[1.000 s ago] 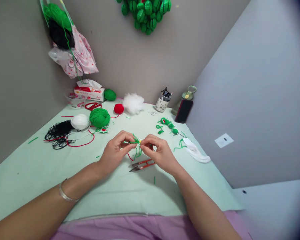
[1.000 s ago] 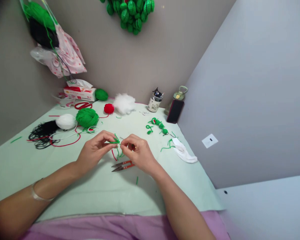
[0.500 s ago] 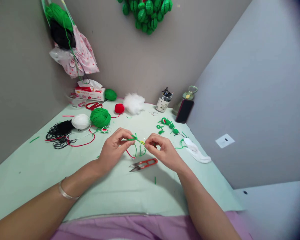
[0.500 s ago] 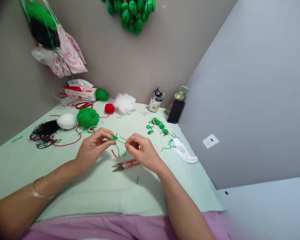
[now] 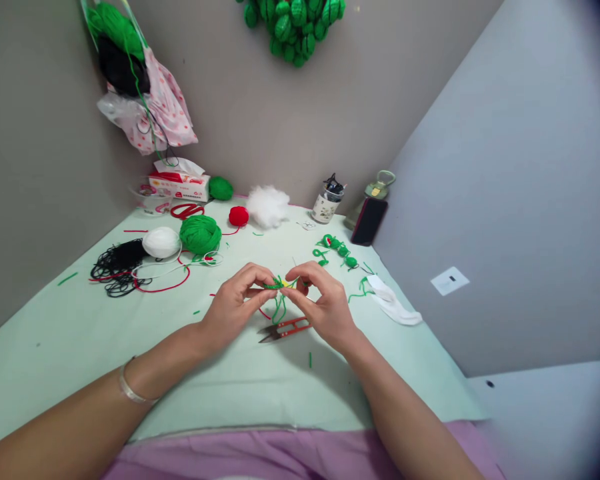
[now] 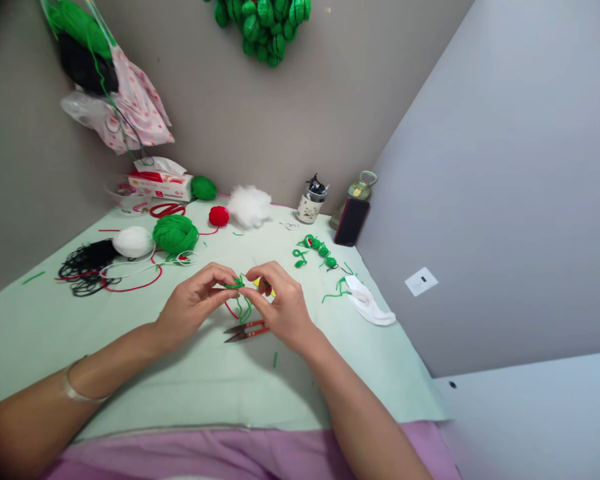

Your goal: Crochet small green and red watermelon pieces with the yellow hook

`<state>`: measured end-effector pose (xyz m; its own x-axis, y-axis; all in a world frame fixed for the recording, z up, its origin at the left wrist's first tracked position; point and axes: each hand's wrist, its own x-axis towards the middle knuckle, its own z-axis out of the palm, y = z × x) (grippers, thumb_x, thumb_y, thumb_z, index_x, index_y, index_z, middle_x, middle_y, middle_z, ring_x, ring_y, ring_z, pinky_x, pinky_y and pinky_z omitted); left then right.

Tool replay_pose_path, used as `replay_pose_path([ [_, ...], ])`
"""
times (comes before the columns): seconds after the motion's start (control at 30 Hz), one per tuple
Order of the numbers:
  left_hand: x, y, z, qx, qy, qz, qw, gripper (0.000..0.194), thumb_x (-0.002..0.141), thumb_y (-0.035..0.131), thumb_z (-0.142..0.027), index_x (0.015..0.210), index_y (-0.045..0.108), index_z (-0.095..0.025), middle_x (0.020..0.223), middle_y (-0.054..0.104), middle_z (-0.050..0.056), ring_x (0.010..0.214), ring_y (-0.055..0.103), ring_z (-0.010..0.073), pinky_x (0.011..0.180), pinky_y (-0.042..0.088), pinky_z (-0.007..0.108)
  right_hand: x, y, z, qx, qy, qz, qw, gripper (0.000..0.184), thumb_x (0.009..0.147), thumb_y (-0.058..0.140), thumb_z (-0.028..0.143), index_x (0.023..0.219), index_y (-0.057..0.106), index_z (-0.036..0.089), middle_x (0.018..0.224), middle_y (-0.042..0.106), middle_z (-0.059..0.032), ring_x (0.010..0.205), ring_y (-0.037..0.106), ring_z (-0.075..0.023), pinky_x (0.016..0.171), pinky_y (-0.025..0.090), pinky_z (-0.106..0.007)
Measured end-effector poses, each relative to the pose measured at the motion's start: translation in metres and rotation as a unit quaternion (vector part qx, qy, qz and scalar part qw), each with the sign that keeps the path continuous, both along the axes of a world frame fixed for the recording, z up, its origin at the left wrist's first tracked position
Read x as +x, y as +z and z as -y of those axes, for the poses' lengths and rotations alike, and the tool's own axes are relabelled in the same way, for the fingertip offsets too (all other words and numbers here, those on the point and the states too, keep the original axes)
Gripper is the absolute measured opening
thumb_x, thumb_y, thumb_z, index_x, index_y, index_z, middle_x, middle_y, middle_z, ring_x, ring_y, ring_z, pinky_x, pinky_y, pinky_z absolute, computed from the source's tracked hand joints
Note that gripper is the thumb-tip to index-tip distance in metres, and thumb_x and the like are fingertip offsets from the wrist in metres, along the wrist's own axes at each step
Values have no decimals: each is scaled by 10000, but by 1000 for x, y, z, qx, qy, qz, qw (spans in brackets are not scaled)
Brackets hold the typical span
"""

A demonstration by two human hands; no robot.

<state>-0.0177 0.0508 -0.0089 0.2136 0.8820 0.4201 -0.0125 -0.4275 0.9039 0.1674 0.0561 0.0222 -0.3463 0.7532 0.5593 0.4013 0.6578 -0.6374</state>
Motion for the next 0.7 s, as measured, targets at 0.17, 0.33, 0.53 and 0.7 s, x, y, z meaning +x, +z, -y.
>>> replay_pose_path([
  [0.17,-1,0,0,5,-6,-2,1000,40,895,603,-233,890,625,-200,959,581,50,913,594,181,791,518,311,1,-3,-2,9,20,39,999,68,896,634,257,954,638,221,898,609,-38,668,535,-118,623,471,-275],
  [0.33,-1,0,-1,0,-8,-4,1000,34,892,604,-232,894,617,-201,965,582,48,903,590,178,792,520,307,2,-9,-3,73,25,66,995,154,930,561,205,1057,642,242,957,628,-66,797,603,-152,678,511,-288],
  [0.53,0,-2,0,-27,-5,8,1000,62,890,611,-220,938,572,-214,962,577,27,909,592,168,800,516,301,4,-10,-4,127,16,123,984,194,938,522,172,1082,636,231,958,639,-87,864,620,-176,721,518,-306],
  [0.7,-2,-4,0,17,1,-5,1000,98,908,591,-221,1004,603,-235,994,556,29,934,583,167,811,531,307,2,-10,-3,117,30,90,989,199,937,524,151,1087,630,229,951,640,-77,844,622,-159,705,524,-286],
])
